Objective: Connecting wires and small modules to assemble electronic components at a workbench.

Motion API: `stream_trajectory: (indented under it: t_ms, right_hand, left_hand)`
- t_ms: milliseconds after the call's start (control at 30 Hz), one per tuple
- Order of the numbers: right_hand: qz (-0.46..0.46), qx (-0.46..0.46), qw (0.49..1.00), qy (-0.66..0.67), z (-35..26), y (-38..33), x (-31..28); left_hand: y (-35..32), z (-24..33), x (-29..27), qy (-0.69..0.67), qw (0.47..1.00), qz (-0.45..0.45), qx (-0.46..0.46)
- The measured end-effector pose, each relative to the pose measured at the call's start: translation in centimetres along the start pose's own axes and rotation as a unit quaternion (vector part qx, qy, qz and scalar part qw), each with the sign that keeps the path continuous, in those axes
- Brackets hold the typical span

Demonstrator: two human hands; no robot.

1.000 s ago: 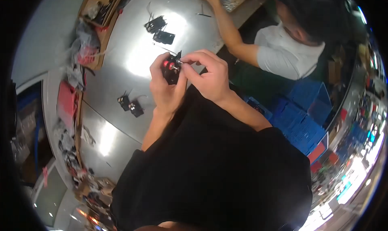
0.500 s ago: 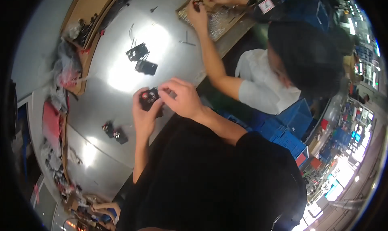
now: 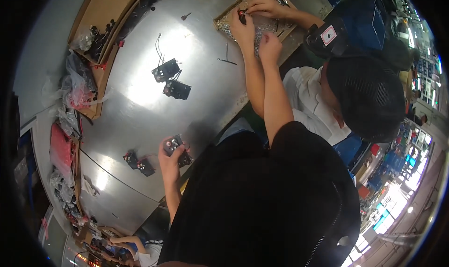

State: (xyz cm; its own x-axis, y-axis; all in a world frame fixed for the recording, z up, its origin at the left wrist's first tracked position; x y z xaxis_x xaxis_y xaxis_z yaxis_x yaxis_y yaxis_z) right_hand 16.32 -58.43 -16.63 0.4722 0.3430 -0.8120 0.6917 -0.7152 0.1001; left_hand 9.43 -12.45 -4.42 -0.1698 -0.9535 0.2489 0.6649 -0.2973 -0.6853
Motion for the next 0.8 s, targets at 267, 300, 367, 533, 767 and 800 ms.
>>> stream_trajectory:
  t_ms: [267, 300, 367, 533, 767, 800]
  right_hand:
    - [-0.059, 0.014, 0.996, -0.069, -1.0, 1.1, 1.6]
    - [-0.060, 0.024, 0.997, -0.040, -0.8, 1.0, 1.7]
    - [-0.061, 0.042, 0.997, -0.008, -0.2, 0.6, 1.6]
    - [-0.092, 0.021, 0.993, -0.066, -0.8, 0.2, 0.7]
    - [-0.190, 0.064, 0.967, -0.156, -1.3, 1.7, 1.4]
    - [-0.220, 0.062, 0.952, -0.202, -1.1, 1.9, 1.2]
  left_hand:
    - [1.2, -0.2, 1.3, -0.003, 1.000, -0.012, -0.028]
    - [1.3, -0.1, 1.4, -0.002, 0.999, -0.017, -0.027]
    - [1.5, 0.3, 1.8, 0.014, 0.999, -0.021, -0.028]
    - [1.3, 1.1, 1.5, 0.038, 0.999, -0.016, -0.006]
    - [0.0, 0.6, 1.2, 0.073, 0.997, 0.012, -0.008]
    - [-0.1, 0.8, 1.7, 0.078, 0.997, 0.013, -0.002]
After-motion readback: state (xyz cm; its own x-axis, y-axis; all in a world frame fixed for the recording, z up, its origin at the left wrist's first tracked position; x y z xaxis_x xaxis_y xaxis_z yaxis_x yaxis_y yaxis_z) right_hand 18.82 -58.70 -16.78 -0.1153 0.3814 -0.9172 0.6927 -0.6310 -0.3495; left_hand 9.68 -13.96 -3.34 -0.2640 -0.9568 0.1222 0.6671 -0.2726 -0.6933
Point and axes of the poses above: each hand's wrist, its own y-axis towards the middle knuckle, its own x-axis out of the palm, z = x × y, the point moved 4 cm from there along y, towards the middle knuckle, and after that the axes turned 11 degrees about -z, right-handed, at the moved point
